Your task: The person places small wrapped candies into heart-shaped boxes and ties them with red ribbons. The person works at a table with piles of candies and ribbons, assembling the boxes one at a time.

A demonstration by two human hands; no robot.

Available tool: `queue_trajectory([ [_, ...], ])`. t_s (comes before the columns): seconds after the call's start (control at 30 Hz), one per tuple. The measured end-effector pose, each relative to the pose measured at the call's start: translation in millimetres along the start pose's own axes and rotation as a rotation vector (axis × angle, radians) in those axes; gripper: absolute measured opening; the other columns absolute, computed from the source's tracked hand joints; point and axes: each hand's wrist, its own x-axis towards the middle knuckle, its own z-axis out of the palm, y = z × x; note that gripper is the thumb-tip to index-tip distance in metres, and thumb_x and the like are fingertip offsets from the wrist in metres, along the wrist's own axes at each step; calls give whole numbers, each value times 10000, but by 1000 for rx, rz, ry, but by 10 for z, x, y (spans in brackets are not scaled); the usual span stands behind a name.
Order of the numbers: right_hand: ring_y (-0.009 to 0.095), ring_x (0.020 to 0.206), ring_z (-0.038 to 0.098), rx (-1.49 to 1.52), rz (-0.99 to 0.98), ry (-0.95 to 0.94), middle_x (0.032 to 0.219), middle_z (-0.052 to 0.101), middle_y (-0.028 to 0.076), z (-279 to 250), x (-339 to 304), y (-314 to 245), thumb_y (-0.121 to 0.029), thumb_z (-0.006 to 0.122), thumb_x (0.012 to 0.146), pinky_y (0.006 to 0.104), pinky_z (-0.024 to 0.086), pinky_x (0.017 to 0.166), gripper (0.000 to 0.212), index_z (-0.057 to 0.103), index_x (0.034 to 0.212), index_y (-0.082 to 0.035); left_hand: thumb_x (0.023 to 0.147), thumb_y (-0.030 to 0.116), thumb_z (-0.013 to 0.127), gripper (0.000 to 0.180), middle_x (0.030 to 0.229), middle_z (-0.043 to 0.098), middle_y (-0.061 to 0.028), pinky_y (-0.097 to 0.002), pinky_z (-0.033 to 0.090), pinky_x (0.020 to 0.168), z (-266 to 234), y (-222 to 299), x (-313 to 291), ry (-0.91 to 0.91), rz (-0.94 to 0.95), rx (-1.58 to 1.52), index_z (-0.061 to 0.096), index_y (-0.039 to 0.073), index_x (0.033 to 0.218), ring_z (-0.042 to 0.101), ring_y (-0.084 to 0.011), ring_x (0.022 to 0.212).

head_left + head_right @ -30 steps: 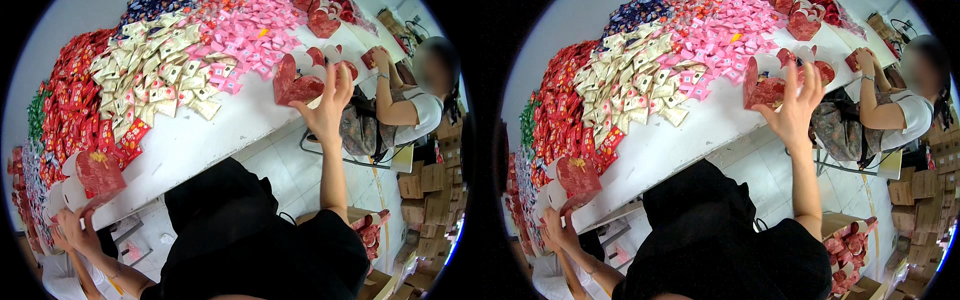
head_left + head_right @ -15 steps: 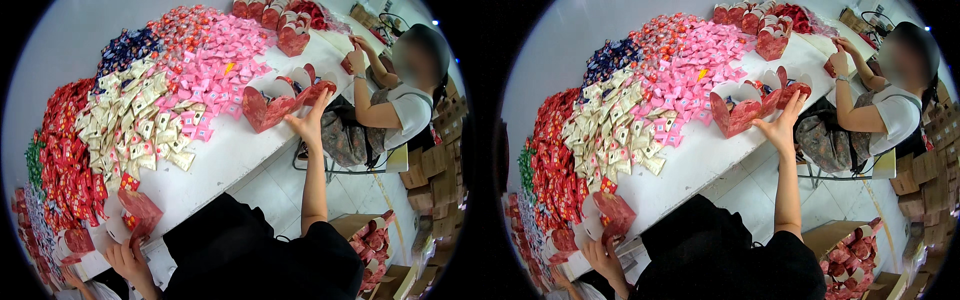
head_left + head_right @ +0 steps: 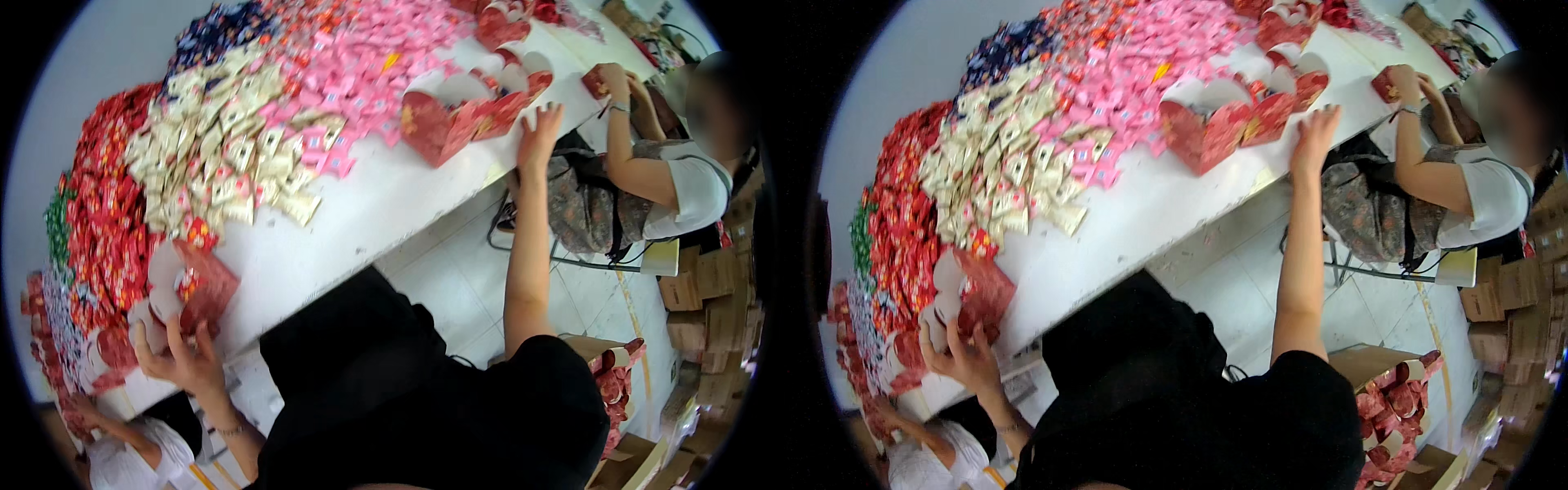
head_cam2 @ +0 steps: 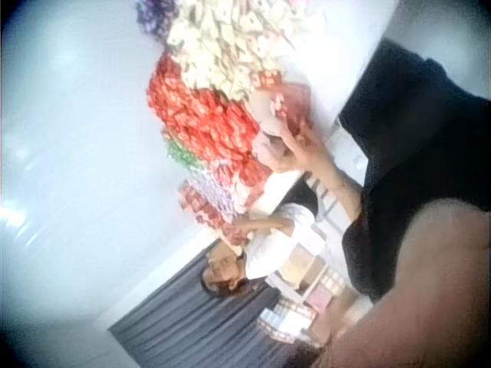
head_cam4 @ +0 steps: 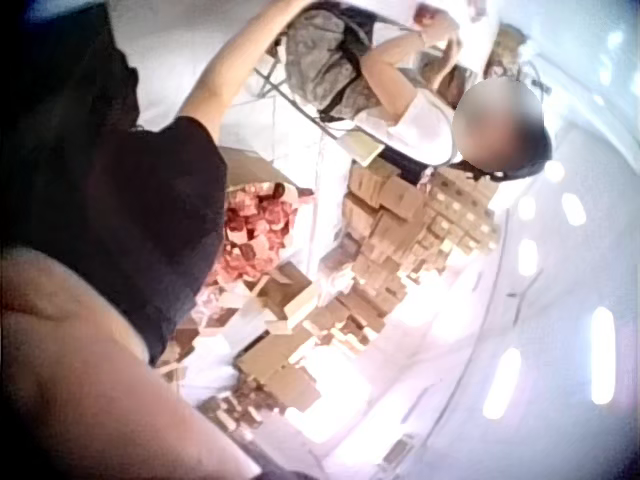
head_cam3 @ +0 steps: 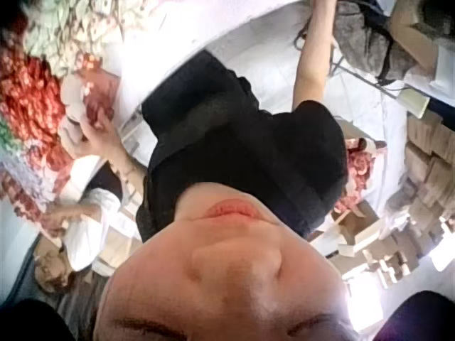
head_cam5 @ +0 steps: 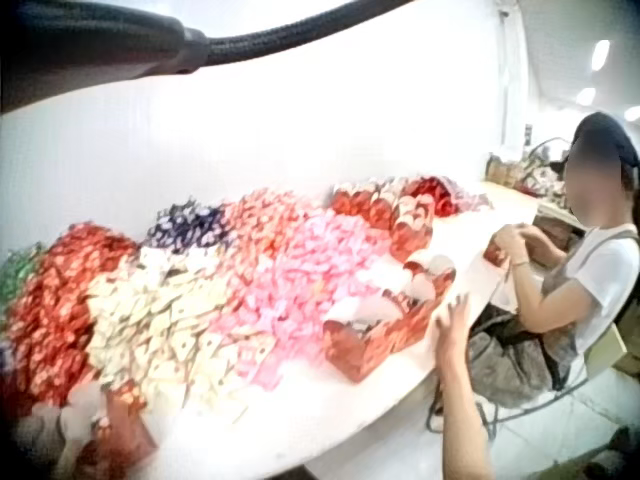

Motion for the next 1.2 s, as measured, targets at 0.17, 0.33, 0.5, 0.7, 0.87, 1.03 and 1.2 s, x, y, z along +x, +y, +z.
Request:
queue_trajectory([
  [0.17, 341, 1375, 301, -17, 7, 32, 1532, 226, 173, -63, 53, 57, -478, 514, 961, 534, 364, 1036, 774, 164, 1494, -40, 900, 495, 618, 576, 1370, 428, -199, -496, 383, 966, -34, 127, -181, 159, -51, 137, 502, 104, 1305, 421, -375, 1188],
  [0.33, 243, 1261, 432, -46, 31, 130, 1390, 438, 120, 17, 16, 43, -423, 492, 995, 438, 419, 968, 559, 366, 1388, -46, 866, 311, 667, 392, 1072, 454, -67, -589, 420, 954, -99, 536, -346, 175, 382, -428, 442, 163, 1151, 418, -273, 1054],
  [0.5, 231, 1225, 459, -74, 96, 124, 1344, 469, 136, 32, -67, -33, -384, 470, 1015, 393, 383, 1042, 504, 405, 1354, -16, 822, 161, 686, 363, 1118, 536, -150, -507, 435, 883, 185, 983, -188, -233, 277, -681, 490, 61, 1111, 523, -331, 975],
  [0.7, 248, 1259, 451, 14, 178, 159, 1369, 454, 143, -122, -108, -42, -360, 456, 1024, 403, 383, 1063, 494, 376, 1372, -18, 746, 25, 681, 332, 1041, 596, -224, -465, 476, 765, 572, 1441, 240, -367, 124, -826, 541, 2, 1046, 584, -369, 868],
  [0.87, 272, 1274, 469, 59, 398, 209, 1318, 503, 104, -171, -68, -264, -359, 418, 1033, 439, 429, 1013, 424, 429, 1333, -59, 750, 28, 698, 368, 1026, 603, -197, -437, 488, 761, 687, 1586, 873, -432, 17, -946, 532, 8, 1078, 587, -350, 866],
  [1.03, 138, 838, 596, -503, 208, 404, 989, 598, 62, -227, 1010, -774, -274, 496, 1005, 282, 514, 718, 288, 530, 1140, -21, 740, 17, 691, 387, 1053, 598, -196, -415, 485, 809, 583, 1510, 1316, -570, -133, -941, 538, 6, 1095, 587, -347, 915],
  [1.2, 190, 913, 617, -602, 53, 32, 1144, 571, 127, -130, 3559, -129, -164, 640, 882, 290, 502, 767, 395, 522, 1240, -45, 837, -7, 606, 312, 1040, 563, -140, -358, 486, 804, 663, 1304, 1403, -678, -332, -821, 516, 5, 1135, 560, -265, 926],
])
